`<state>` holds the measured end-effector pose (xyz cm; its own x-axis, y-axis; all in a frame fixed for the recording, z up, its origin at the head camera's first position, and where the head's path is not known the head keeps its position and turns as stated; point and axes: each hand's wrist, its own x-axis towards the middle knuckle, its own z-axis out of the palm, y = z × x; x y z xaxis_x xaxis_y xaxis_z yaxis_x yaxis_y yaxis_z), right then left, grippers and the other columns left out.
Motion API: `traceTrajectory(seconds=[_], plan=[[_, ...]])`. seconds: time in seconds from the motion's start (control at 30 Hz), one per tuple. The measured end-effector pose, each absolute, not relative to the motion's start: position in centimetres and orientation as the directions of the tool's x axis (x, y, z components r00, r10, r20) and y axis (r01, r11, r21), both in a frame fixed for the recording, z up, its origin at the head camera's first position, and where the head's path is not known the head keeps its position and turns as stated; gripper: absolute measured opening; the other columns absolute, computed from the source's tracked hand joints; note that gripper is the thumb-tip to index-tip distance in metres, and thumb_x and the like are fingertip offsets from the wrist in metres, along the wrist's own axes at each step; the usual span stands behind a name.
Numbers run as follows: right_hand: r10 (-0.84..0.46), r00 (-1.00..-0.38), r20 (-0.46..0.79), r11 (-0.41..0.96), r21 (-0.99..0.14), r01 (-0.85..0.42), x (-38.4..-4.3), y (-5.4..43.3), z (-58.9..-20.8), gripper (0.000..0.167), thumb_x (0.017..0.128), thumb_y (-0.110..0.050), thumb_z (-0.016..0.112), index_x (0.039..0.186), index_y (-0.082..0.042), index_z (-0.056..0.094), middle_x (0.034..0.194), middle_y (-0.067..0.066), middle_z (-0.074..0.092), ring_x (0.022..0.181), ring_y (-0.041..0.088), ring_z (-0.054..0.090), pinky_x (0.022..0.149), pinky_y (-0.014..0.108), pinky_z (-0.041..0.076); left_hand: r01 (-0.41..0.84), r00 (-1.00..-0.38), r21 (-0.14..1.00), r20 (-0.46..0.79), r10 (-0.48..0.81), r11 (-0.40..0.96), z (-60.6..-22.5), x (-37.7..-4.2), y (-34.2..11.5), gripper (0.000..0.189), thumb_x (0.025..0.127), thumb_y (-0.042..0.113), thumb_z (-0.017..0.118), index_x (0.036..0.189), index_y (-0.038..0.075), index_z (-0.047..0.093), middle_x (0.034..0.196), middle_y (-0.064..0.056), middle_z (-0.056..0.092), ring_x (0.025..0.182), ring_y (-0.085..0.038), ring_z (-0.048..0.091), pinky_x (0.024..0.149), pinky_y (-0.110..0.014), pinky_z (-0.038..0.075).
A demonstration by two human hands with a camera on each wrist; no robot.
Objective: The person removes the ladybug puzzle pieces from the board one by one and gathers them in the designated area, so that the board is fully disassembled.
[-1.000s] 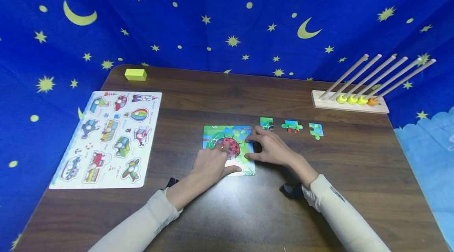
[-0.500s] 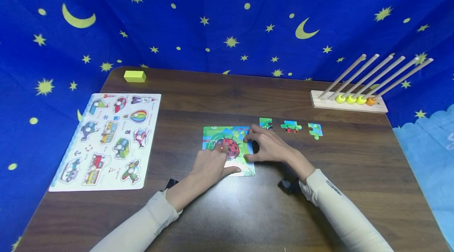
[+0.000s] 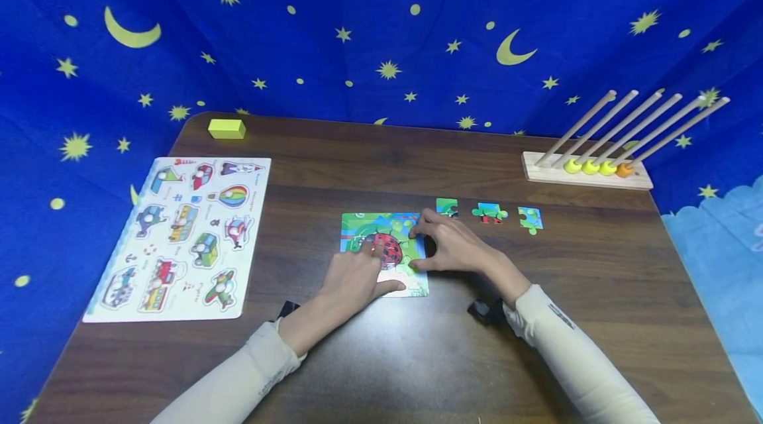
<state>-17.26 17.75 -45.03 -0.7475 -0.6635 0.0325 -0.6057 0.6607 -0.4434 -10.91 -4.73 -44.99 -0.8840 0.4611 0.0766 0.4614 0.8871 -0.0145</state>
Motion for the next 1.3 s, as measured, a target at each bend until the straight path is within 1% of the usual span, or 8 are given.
traceTrajectory(seconds=[0.17,0.27,0.4,0.53,0.63,0.77,1.1,1.3], plan=[[-0.657,-0.754,0.004,0.669,-0.458,-0.585,-16.99,17.78,-44.82,0.050,0.074,-0.039,0.086,0.111,-0.009,0.072,0.100,-0.001,0.055,0.075,0.010,0.045,0.065,0.026,0.040,0.460,-0.885,-0.009,0.069,0.460,0.888,-44.98,-10.96,-4.69,0.080,0.078,0.079,0.059,0.117,0.011,0.073,0.102,-0.008,0.072,0.054,-0.021,0.063,0.041,-0.031,0.044],[-0.647,-0.762,-0.025,0.671,-0.493,-0.554,-16.98,17.73,-44.79,0.049,0.075,-0.037,0.087,0.111,-0.008,0.071,0.099,-0.001,0.054,0.076,0.011,0.045,0.066,0.027,0.040,0.455,-0.888,-0.010,0.068,0.454,0.891,-44.95,-10.99,-4.68,0.081,0.077,0.079,0.059,0.118,0.010,0.073,0.105,-0.009,0.072,0.053,-0.021,0.062,0.041,-0.031,0.043],[-0.629,-0.775,-0.070,0.676,-0.542,-0.500,-17.18,17.64,-44.85,0.047,0.076,-0.033,0.087,0.111,-0.008,0.069,0.098,-0.001,0.053,0.077,0.012,0.044,0.069,0.029,0.040,0.458,-0.887,-0.006,0.074,0.457,0.889,-44.98,-10.99,-4.72,0.080,0.077,0.079,0.060,0.116,0.010,0.074,0.102,-0.008,0.072,0.052,-0.021,0.061,0.041,-0.032,0.043],[-0.619,-0.780,-0.088,0.681,-0.555,-0.478,-17.28,17.58,-44.94,0.043,0.077,-0.032,0.086,0.109,-0.009,0.069,0.099,-0.001,0.055,0.080,0.013,0.046,0.072,0.031,0.042,0.465,-0.882,0.001,0.081,0.463,0.885,-45.08,-10.97,-4.73,0.081,0.077,0.078,0.060,0.119,0.010,0.073,0.101,-0.009,0.073,0.054,-0.022,0.063,0.041,-0.032,0.043],[-0.623,-0.779,-0.073,0.679,-0.543,-0.493,-17.19,17.51,-44.88,0.042,0.078,-0.034,0.085,0.108,-0.009,0.070,0.101,0.000,0.056,0.081,0.012,0.048,0.074,0.032,0.044,0.461,-0.886,0.010,0.067,0.459,0.888,-45.03,-10.96,-4.72,0.085,0.077,0.078,0.060,0.126,0.009,0.069,0.110,-0.011,0.073,0.058,-0.023,0.065,0.040,-0.031,0.042],[-0.635,-0.771,-0.045,0.674,-0.520,-0.525,-17.07,17.49,-44.80,0.042,0.078,-0.035,0.084,0.108,-0.008,0.071,0.101,-0.001,0.057,0.081,0.012,0.050,0.073,0.031,0.045,0.454,-0.891,0.024,0.033,0.453,0.891,-44.92,-10.96,-4.70,0.084,0.079,0.078,0.059,0.128,0.010,0.068,0.116,-0.012,0.072,0.059,-0.023,0.066,0.039,-0.029,0.039],[-0.652,-0.758,-0.004,0.668,-0.475,-0.573,-16.99,17.35,-44.88,0.045,0.076,-0.038,0.083,0.108,-0.009,0.072,0.101,-0.001,0.057,0.079,0.011,0.049,0.067,0.027,0.043,0.463,-0.885,0.015,0.062,0.461,0.886,-45.05,-10.90,-4.83,0.083,0.079,0.078,0.059,0.127,0.011,0.069,0.114,-0.013,0.072,0.057,-0.021,0.065,0.038,-0.028,0.037],[-0.647,-0.762,0.033,0.657,-0.483,-0.579,-16.92,17.71,-44.63,0.043,0.075,-0.037,0.083,0.107,-0.009,0.072,0.098,-0.001,0.055,0.076,0.009,0.046,0.064,0.024,0.040,0.457,-0.888,0.020,0.067,0.455,0.889,-45.10,-10.89,-4.81,0.086,0.078,0.079,0.058,0.129,0.010,0.068,0.115,-0.014,0.072,0.054,-0.021,0.063,0.037,-0.028,0.036]])
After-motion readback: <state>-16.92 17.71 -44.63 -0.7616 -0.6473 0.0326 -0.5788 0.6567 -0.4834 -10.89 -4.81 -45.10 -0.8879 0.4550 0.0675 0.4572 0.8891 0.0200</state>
